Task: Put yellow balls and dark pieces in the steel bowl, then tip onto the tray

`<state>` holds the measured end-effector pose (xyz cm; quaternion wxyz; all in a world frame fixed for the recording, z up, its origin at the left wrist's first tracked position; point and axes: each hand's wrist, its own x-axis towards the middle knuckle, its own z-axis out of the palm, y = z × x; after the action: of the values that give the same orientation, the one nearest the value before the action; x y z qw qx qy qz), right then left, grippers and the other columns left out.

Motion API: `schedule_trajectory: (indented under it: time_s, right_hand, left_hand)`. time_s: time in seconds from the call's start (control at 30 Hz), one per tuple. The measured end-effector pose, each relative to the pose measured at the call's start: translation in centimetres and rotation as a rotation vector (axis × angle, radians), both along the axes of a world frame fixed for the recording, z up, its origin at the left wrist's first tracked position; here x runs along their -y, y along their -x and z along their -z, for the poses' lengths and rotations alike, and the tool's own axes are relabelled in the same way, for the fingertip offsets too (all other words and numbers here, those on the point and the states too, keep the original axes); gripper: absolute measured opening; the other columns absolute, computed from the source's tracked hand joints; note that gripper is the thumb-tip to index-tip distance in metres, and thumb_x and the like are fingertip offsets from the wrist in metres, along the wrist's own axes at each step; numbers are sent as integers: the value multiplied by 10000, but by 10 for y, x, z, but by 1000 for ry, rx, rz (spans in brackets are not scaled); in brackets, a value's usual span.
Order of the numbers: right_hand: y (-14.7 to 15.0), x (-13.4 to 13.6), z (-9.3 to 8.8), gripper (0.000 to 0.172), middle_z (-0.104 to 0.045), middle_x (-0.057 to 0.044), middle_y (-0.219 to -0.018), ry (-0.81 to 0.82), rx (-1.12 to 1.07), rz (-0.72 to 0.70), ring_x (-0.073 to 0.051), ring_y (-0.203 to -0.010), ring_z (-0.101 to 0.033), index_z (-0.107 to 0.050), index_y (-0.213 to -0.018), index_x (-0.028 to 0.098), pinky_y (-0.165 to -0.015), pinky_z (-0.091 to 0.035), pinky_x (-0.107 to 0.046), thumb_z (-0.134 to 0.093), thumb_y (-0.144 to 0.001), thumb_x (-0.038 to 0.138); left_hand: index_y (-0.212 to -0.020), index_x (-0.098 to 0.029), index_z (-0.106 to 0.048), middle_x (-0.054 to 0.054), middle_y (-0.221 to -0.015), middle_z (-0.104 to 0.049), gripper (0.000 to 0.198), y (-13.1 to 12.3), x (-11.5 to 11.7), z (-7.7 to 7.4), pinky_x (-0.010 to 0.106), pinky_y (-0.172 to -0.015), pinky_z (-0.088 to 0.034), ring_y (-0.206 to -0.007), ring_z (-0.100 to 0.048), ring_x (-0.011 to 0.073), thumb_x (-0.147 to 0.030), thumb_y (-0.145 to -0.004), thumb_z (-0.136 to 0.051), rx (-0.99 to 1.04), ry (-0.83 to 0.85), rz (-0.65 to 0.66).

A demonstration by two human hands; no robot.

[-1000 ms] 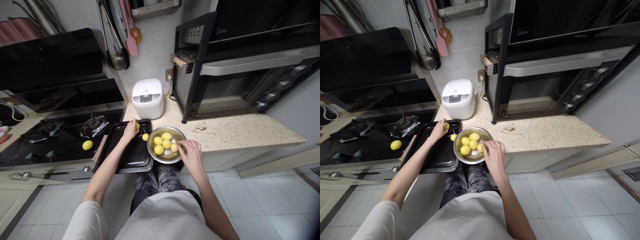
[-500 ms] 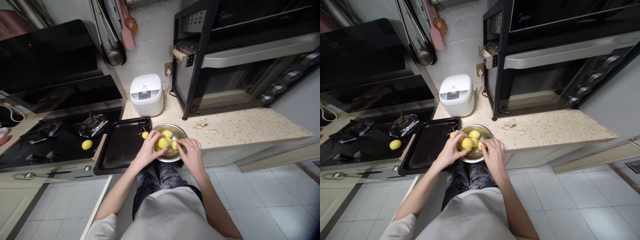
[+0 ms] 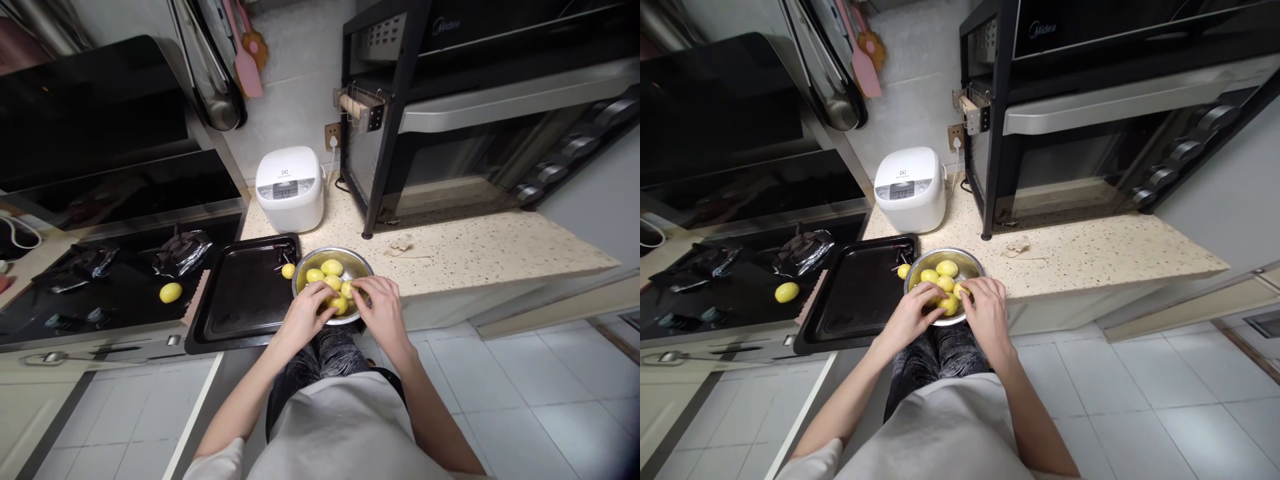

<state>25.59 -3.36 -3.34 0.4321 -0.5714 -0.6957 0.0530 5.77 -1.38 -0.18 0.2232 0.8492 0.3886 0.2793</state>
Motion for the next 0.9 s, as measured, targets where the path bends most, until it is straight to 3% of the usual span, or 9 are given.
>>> schedule_trajectory:
  time_s: [0.1, 0.3, 0.5, 0.63, 0.8, 0.9]
  right_hand:
    - [-1, 1, -1, 197, -787, -65, -1052, -7, -4, 2, -259, -1024, -670, -717, -1001, 233, -983, -417, -446, -526, -1023, 271]
    - [-4, 2, -1, 196, -788, -68, -1056, -21, -10, 8, -265, -1035, -669, -713, -1000, 224, -985, -411, -446, -524, -1029, 269]
    - [1, 1, 0, 186, -788, -62, -1053, -30, -24, -11, -258, -1023, -671, -714, -1001, 226, -981, -416, -440, -536, -1027, 271]
    - [-2, 2, -2, 187, -789, -59, -1050, -41, -31, -5, -256, -1023, -672, -714, -997, 230, -988, -418, -443, -533, -1028, 268]
    - [-5, 3, -6, 185, -788, -61, -1011, -68, -59, 18, -259, -999, -681, -721, -993, 232, -956, -451, -444, -544, -1022, 273]
    - [0, 2, -11, 220, -786, -77, -1056, -83, -95, -24, -266, -1030, -688, -739, -1055, 243, -957, -493, -452, -523, -1026, 269]
  left_hand:
    - [-1095, -242, -692, 84, -1112, -699, 121, 9, -3, -4, 388, -973, -564, -1067, -687, 251, -265, -1012, -607, 34, -29, -40]
    - [-1147, -224, -669, 91, -1171, -685, 224, 56, -35, -8, 440, -1021, -552, -1126, -661, 263, -154, -1014, -504, -75, -145, -326]
    - [-1240, -221, -646, 105, -1420, -603, 427, 77, -70, 6, 496, -1146, -501, -1305, -595, 298, -33, -857, -633, -381, -74, -217]
    - [-1184, -222, -629, 98, -1255, -648, 420, 75, -77, 6, 482, -1042, -563, -1171, -627, 293, -5, -824, -613, -458, -105, -243]
    - [-1064, -218, -613, 70, -1078, -630, 249, 74, -62, -13, 421, -915, -604, -993, -640, 250, -99, -847, -643, -234, -134, -378]
    - [-1076, -232, -615, 57, -1079, -632, 193, 59, -42, -25, 337, -806, -624, -955, -650, 213, -205, -892, -663, 16, -119, -343]
